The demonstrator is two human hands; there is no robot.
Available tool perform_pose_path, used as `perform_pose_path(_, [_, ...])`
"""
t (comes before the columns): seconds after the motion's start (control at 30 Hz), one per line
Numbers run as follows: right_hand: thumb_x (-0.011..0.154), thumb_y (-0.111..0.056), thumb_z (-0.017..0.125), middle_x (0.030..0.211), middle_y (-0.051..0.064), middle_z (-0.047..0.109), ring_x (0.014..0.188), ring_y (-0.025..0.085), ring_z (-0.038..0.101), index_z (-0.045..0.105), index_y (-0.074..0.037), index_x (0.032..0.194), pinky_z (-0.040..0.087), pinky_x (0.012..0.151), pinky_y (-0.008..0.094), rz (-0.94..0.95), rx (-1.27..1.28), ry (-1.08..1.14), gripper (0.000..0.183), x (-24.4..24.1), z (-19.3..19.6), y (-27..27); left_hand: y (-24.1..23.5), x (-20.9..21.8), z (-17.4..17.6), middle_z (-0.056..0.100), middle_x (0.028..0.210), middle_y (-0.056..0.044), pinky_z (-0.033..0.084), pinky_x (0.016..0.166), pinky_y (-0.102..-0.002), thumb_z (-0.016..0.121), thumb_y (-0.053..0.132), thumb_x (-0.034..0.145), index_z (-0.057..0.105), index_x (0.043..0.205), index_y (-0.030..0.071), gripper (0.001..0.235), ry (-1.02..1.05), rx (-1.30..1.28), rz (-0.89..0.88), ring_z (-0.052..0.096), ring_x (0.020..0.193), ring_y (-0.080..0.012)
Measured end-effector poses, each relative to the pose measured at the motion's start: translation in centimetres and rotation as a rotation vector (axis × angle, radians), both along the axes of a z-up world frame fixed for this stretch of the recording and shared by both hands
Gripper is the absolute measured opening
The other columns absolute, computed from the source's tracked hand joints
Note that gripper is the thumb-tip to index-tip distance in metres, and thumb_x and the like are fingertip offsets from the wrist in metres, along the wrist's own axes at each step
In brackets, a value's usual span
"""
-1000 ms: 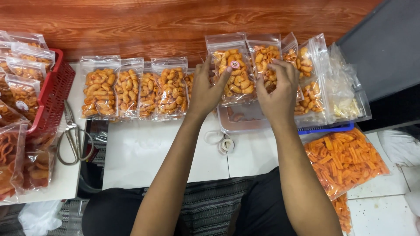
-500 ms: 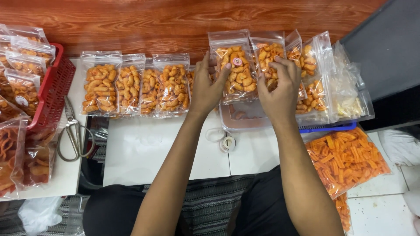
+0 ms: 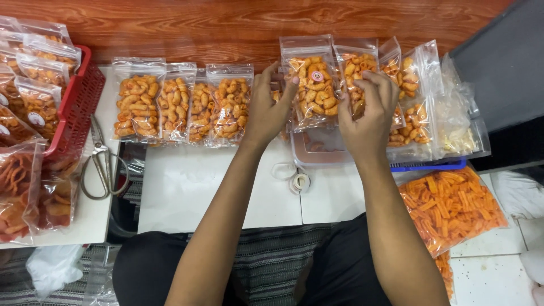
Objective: The person sits on the floor and seals small plastic bags filled with orange snacks by hand. They apply a round sticker to each sealed bag and place the finished packages in a row on the table.
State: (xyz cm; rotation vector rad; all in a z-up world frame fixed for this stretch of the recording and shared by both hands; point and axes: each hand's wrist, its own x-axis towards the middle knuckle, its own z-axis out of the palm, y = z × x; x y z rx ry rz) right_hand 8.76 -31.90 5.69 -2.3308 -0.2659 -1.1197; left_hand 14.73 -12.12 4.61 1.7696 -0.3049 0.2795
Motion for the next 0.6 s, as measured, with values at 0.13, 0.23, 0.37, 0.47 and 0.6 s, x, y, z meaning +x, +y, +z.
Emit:
perform_pose_path(0.13, [0.09, 0.007, 0.069, 0.117, 0.017, 0.057, 0.124, 0.043, 0.047, 0.067, 0.007, 0.104, 0.038, 0.105, 0.057, 0.055, -0.072, -0.099, 0.014, -1.3, 1.3, 2.6, 3.4, -0.3, -0.2, 0.063, 0.11, -0.015, 0.054, 0.091, -0.043, 0.067, 0.039, 0.099, 0.062, 0.129, 0.006, 0.044, -0.004, -0.045, -0.02, 0.066, 0.107, -0.0348])
perform_pose_path(0.23, [0.092, 0.0, 0.069, 0.119, 0.016, 0.058, 0.125, 0.045, 0.047, 0.068, 0.003, 0.106, 0.037, 0.106, 0.058, 0.15, -0.151, -0.159, 0.015, -1.8, 0.0, 4.7, 7.0, -1.2, 0.1, 0.069, 0.102, -0.009, 0.057, 0.08, -0.036, 0.067, 0.033, 0.095, 0.067, 0.12, 0.01, 0.034, 0.091, -0.002, -0.065, 0.069, 0.098, -0.023])
perform_pose_path(0.37, [0.086, -0.005, 0.069, 0.114, 0.012, 0.064, 0.114, 0.04, 0.056, 0.071, -0.004, 0.101, 0.044, 0.1, 0.053, 0.325, -0.211, -0.097, 0.015, -2.4, -1.9, 9.4, 12.1, -3.1, 0.0, 0.072, 0.088, -0.01, 0.058, 0.065, -0.034, 0.07, 0.018, 0.084, 0.069, 0.115, 0.01, 0.032, 0.126, 0.198, -0.052, 0.072, 0.08, -0.0233])
perform_pose_path(0.47, [0.082, -0.003, 0.068, 0.115, 0.014, 0.064, 0.11, 0.038, 0.06, 0.071, -0.004, 0.104, 0.049, 0.095, 0.05, 0.465, -0.278, -0.011, 0.023, -2.2, -3.9, 13.1, 15.4, -5.0, -0.4, 0.073, 0.084, -0.012, 0.057, 0.065, -0.037, 0.069, 0.016, 0.083, 0.069, 0.112, 0.007, 0.031, 0.105, 0.309, 0.054, 0.072, 0.079, -0.0279])
perform_pose_path(0.6, [0.085, -0.008, 0.068, 0.125, 0.02, 0.059, 0.115, 0.04, 0.059, 0.066, -0.001, 0.116, 0.05, 0.095, 0.048, 0.558, -0.431, 0.102, 0.032, -1.4, -4.4, 17.9, 18.6, -5.9, -1.2, 0.067, 0.08, -0.012, 0.054, 0.074, -0.041, 0.068, 0.002, 0.078, 0.067, 0.102, 0.003, 0.024, -0.158, 0.443, 0.315, 0.067, 0.079, -0.0339])
